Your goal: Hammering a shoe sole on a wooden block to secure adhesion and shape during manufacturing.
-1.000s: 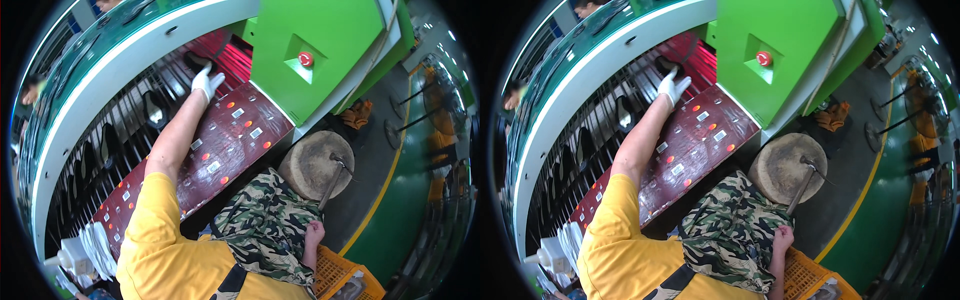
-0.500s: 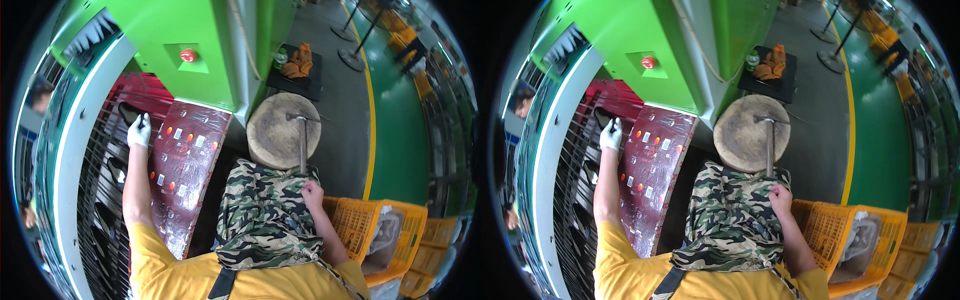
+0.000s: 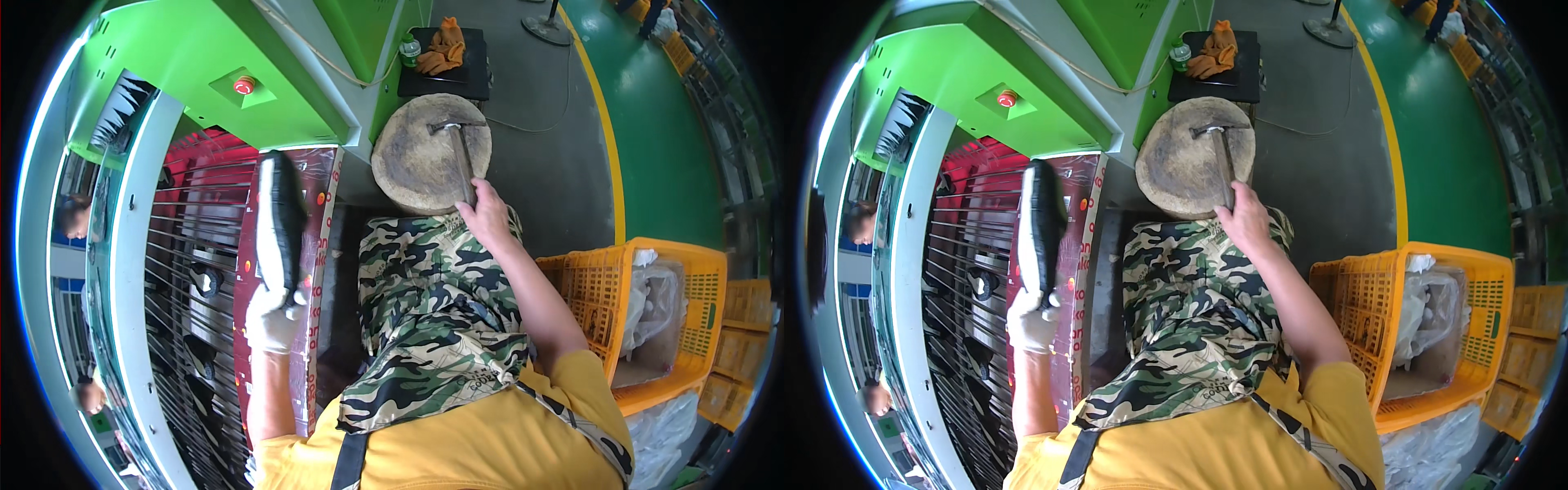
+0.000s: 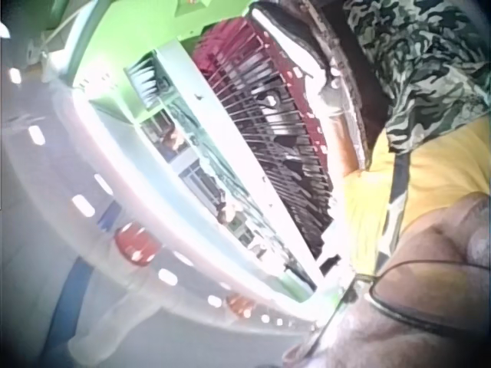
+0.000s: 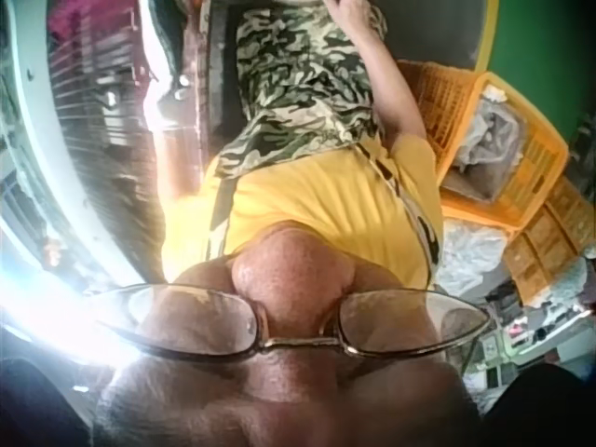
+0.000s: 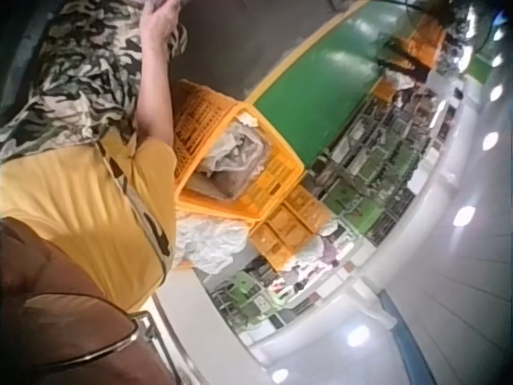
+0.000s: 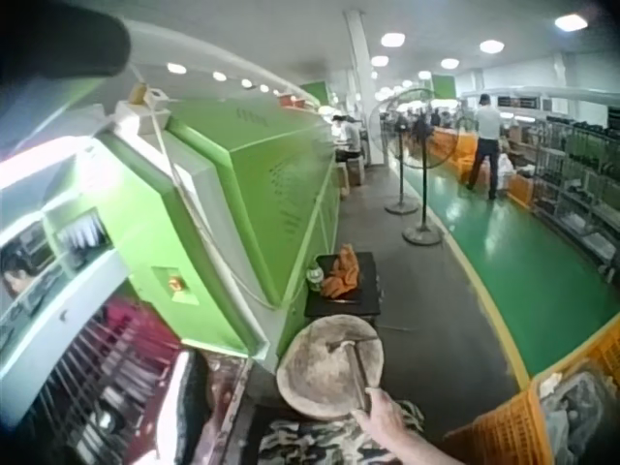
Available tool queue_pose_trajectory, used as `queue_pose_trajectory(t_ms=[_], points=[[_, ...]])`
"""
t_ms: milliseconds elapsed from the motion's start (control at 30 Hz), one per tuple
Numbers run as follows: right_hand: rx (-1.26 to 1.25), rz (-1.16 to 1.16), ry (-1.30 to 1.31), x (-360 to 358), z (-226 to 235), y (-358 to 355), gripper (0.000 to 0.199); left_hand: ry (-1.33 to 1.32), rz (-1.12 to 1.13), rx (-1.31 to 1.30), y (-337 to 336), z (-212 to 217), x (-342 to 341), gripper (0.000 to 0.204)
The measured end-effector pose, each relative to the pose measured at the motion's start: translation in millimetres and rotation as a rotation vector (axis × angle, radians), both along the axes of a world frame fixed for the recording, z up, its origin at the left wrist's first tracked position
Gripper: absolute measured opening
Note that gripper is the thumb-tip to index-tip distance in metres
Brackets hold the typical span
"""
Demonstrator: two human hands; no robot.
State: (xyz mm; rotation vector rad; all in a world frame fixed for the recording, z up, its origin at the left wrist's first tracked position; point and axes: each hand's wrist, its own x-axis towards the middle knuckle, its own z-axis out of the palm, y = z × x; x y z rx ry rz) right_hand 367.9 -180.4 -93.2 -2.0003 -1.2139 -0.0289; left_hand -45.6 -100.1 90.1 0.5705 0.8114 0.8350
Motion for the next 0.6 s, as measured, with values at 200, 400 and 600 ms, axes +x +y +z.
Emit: queue_pose_trajectory(t_ms=[200,400,600], points=[[-0.139,-0.085,1.108,12,27,16,0.049,-0.026,-0.385,-0.160,-19,-17,67,0.053],[-0.048,0.100,1.431,14,19,-52,0.018,0.413,-0.569,-0.051,47,1,102,0.040],[-0.068,0.100,1.521,2,28,-64,0.017,0.924,-0.801,0.560,138,59,160,0.044]])
